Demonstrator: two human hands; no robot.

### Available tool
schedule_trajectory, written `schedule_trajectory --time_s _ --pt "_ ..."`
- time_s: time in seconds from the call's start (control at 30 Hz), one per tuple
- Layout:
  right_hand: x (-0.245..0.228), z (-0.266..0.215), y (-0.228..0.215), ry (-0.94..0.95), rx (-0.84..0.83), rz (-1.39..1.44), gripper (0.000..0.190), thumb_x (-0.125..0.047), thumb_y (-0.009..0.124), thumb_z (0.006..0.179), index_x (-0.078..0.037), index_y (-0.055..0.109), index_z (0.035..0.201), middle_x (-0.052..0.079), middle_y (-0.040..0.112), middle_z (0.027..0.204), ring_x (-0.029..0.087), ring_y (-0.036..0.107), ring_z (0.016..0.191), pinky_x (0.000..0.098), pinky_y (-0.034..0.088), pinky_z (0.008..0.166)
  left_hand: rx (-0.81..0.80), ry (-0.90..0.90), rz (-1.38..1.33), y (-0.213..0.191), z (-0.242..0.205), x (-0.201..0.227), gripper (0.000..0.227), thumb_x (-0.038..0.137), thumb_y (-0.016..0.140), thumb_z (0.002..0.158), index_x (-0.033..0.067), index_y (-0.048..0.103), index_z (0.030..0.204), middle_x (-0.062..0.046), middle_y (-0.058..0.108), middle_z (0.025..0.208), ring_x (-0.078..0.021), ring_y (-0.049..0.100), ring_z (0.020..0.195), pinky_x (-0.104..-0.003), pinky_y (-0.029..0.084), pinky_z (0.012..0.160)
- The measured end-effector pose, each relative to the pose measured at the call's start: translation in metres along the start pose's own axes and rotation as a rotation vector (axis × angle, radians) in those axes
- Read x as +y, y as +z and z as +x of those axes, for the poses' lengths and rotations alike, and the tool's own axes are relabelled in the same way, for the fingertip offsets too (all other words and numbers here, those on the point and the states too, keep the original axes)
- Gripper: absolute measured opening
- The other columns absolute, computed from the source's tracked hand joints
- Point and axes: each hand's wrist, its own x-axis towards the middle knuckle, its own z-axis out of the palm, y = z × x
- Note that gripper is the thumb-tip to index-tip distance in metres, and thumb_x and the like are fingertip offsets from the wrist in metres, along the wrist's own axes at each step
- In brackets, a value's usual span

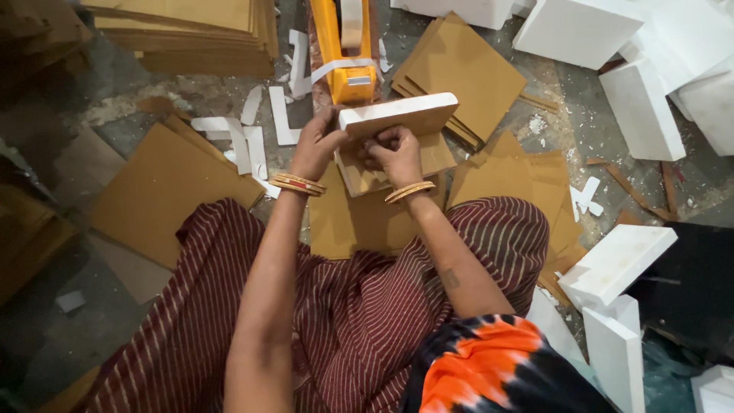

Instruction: The person sits on the floor and assembles small cardboard boxes by folding the flaps and securing them with white tape. They repeatedly pick up flat cardboard sheets, fold them into box shapes, and use a handheld tape dispenser to seal the edges.

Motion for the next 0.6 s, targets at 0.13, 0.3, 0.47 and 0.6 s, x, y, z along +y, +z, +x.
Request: schedule_trajectory --time_s 0.13,0.3,0.47,0.6 --pt "0.002 0.001 -0.001 -0.030 -0.003 -0.026 0.023 0.005 0.069 0.085 0.003 0.054 0.103 0.015 0.070 0.090 0.023 0.076 0.075 0.0323 0.067 0.063 0.232 -0.010 0.523 0.030 -0.004 0.018 0.049 0.029 0.086 0.081 0.0005 0.063 0.113 -0.015 0.070 0.106 -0.0253 0.069 0.097 -0.037 0.053 0.086" --pt "-0.020 -0.013 0.004 -0.160 0.049 -0.468 0.031 -0.003 0.077 0.084 0.004 0.053 0.102 0.016 0.068 0.090 0.024 0.072 0.078 0.0351 0.062 0.065 0.338 -0.033 0.601 0.045 -0.004 0.024 0.051 0.023 0.086 0.076 0.0032 0.060 0.115 -0.018 0.071 0.109 -0.0340 0.071 0.102 -0.043 0.054 0.088" --pt "-0.068 -0.038 0.000 -0.239 -0.057 -0.705 0.028 -0.011 0.073 0.087 0.000 0.057 0.108 0.012 0.071 0.097 0.020 0.072 0.086 0.0349 0.060 0.075 0.268 0.059 0.745 0.038 -0.003 0.021 0.056 0.011 0.081 0.073 0.0048 0.055 0.122 -0.020 0.069 0.114 -0.0383 0.067 0.107 -0.045 0.053 0.091" --pt "-0.104 -0.054 -0.003 -0.531 0.094 -0.882 0.016 -0.014 0.070 0.096 -0.001 0.065 0.105 0.013 0.071 0.101 0.023 0.069 0.094 0.0376 0.055 0.084 0.206 0.049 0.718 0.034 -0.010 0.020 0.063 0.010 0.085 0.070 0.0042 0.053 0.124 -0.022 0.068 0.116 -0.0413 0.065 0.110 -0.046 0.052 0.091"
